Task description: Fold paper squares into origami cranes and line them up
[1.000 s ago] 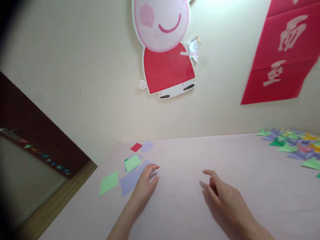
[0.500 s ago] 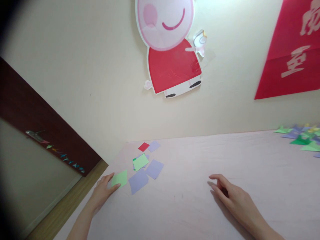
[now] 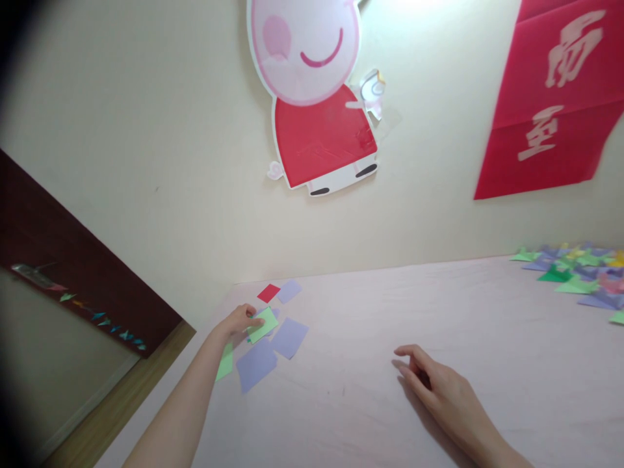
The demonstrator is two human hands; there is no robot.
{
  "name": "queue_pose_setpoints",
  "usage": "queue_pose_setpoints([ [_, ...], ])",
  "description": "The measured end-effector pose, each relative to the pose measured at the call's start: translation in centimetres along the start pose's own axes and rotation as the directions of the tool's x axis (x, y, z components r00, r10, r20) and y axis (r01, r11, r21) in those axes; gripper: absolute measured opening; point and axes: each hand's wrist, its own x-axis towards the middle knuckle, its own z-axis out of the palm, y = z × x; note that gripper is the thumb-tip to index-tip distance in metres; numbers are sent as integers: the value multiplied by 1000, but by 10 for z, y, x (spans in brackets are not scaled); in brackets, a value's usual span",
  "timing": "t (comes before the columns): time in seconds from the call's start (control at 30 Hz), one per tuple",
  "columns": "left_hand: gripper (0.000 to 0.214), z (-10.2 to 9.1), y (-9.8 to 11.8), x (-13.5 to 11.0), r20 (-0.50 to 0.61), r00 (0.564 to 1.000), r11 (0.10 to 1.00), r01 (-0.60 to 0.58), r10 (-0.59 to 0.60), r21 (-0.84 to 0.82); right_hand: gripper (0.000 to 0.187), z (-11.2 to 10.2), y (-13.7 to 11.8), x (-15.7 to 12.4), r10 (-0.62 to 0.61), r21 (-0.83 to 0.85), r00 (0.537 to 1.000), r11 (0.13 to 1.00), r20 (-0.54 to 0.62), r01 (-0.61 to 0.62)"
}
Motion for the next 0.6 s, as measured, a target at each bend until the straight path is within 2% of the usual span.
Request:
queue_pose_setpoints([
  [0.13, 35, -8, 9, 21, 112, 993, 994, 7, -19, 107, 31, 0, -1, 1, -2, 14, 1000, 1000, -1, 2],
  [0.33, 35, -13, 11, 29, 222, 974, 979, -12, -34, 202, 30, 0, 1, 2, 4, 40, 1000, 999, 3, -4],
  [0.6, 35, -14, 9, 33, 234, 972, 994, -47, 22, 102, 30, 0, 0, 2, 22, 21, 999, 1000, 27, -23],
])
